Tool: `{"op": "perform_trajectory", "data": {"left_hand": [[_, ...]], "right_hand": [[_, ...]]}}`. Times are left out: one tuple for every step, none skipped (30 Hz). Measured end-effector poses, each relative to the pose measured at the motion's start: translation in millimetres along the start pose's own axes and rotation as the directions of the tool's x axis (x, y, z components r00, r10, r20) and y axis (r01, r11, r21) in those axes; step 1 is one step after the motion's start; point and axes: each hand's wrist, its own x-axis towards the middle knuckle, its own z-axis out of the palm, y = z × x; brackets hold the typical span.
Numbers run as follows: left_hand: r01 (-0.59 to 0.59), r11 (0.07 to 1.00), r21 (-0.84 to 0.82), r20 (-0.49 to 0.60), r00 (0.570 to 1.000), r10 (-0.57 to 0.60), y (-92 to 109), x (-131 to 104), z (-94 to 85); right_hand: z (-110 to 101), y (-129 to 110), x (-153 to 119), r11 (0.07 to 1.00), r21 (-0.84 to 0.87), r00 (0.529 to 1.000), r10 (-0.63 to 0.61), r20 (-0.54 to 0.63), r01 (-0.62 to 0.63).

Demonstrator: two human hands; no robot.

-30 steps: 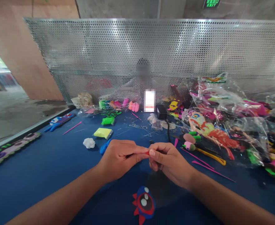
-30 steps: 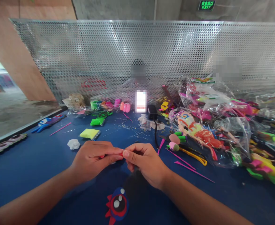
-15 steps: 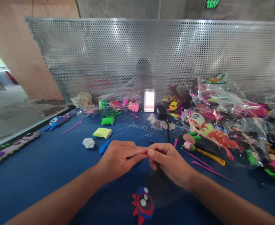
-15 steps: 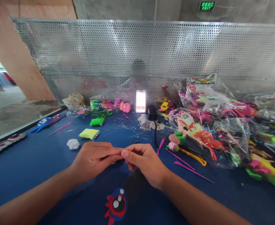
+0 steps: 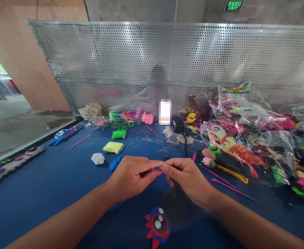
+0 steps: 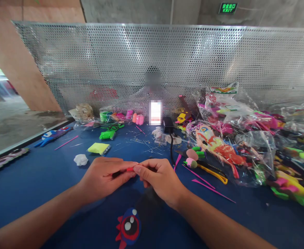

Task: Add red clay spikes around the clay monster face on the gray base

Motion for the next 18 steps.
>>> {"op": "perform_trajectory", "data": {"left_hand": [[0.005,1.000,-0.001,0.007,1.000,-0.005,-0.2,-0.1,-0.1],[0.006,1.000,-0.005,0.011,1.000,-0.006,-0.4,0.0,-0.2],[0.006,1.000,-0.010,0.011,1.000,-0.006,-0.6,0.1,-0.3],[0.003,1.000,-0.015,0.007,1.000,-0.003,-0.6,0.5,-0.4],[0.001,1.000,-0.022,0.002,1.000,-0.001,-0.4,1.0,-0.6],[0.001,1.000,-0.028,-0.003,1.000,-0.002,0.0,1.6,-0.8],[0.008,0.999,-0.036,-0.007,1.000,-0.008,0.7,2.2,-1.2],[0.019,0.999,-0.046,-0.010,1.000,-0.020,1.5,2.8,-1.7],[0.034,0.998,-0.059,-0.008,0.999,-0.035,2.4,3.4,-2.2],[0.053,0.996,-0.075,-0.006,0.999,-0.054,3.4,3.9,-2.7],[0.072,0.993,-0.094,-0.004,0.997,-0.073,4.3,4.3,-3.1],[0.091,0.989,-0.113,-0.001,0.996,-0.092,5.1,4.6,-3.4],[0.109,0.985,-0.132,0.003,0.994,-0.110,5.7,4.9,-3.6],[0.124,0.981,-0.150,0.007,0.992,-0.124,6.2,5.1,-3.8],[0.137,0.976,-0.167,0.013,0.990,-0.137,6.6,5.4,-3.9],[0.149,0.972,-0.182,0.020,0.989,-0.148,7.0,5.6,-4.0],[0.159,0.968,-0.194,0.027,0.987,-0.157,7.4,5.9,-4.3],[0.166,0.965,-0.205,0.033,0.986,-0.163,7.8,6.2,-4.7]], "right_hand": [[-0.4,0.6,0.3,1.000,-0.003,1.000,0.001,0.001,-0.001],[-0.8,1.4,0.6,1.000,-0.005,1.000,0.003,0.000,-0.003],[-1.2,2.4,1.0,1.000,-0.005,1.000,0.006,0.001,-0.006],[-1.5,3.6,1.5,1.000,-0.004,1.000,0.010,0.003,-0.010],[-1.7,4.9,1.9,1.000,0.004,1.000,0.013,0.004,-0.013],[-1.8,6.1,2.2,1.000,0.018,1.000,0.015,0.005,-0.015],[-1.8,7.2,2.3,0.999,0.040,1.000,0.014,0.010,-0.014],[-1.9,8.2,2.3,0.997,0.070,1.000,0.013,0.018,-0.014],[-1.9,8.8,2.1,0.994,0.105,1.000,0.010,0.029,-0.013],[-2.0,9.3,1.8,0.990,0.141,0.999,0.008,0.041,-0.013],[-2.2,9.5,1.4,0.985,0.173,0.998,0.006,0.055,-0.016],[-2.4,9.7,1.0,0.980,0.199,0.997,0.006,0.071,-0.020],[-2.7,9.7,0.6,0.975,0.220,0.996,0.008,0.086,-0.026],[-2.9,9.7,0.4,0.971,0.238,0.995,0.009,0.096,-0.032],[-3.1,9.7,0.3,0.967,0.253,0.994,0.009,0.105,-0.036],[-3.3,9.7,0.4,0.964,0.265,0.994,0.010,0.109,-0.039],[-3.4,9.8,0.6,0.961,0.274,0.994,0.011,0.110,-0.041],[-3.4,9.9,0.8,0.959,0.281,0.994,0.014,0.111,-0.045]]}}
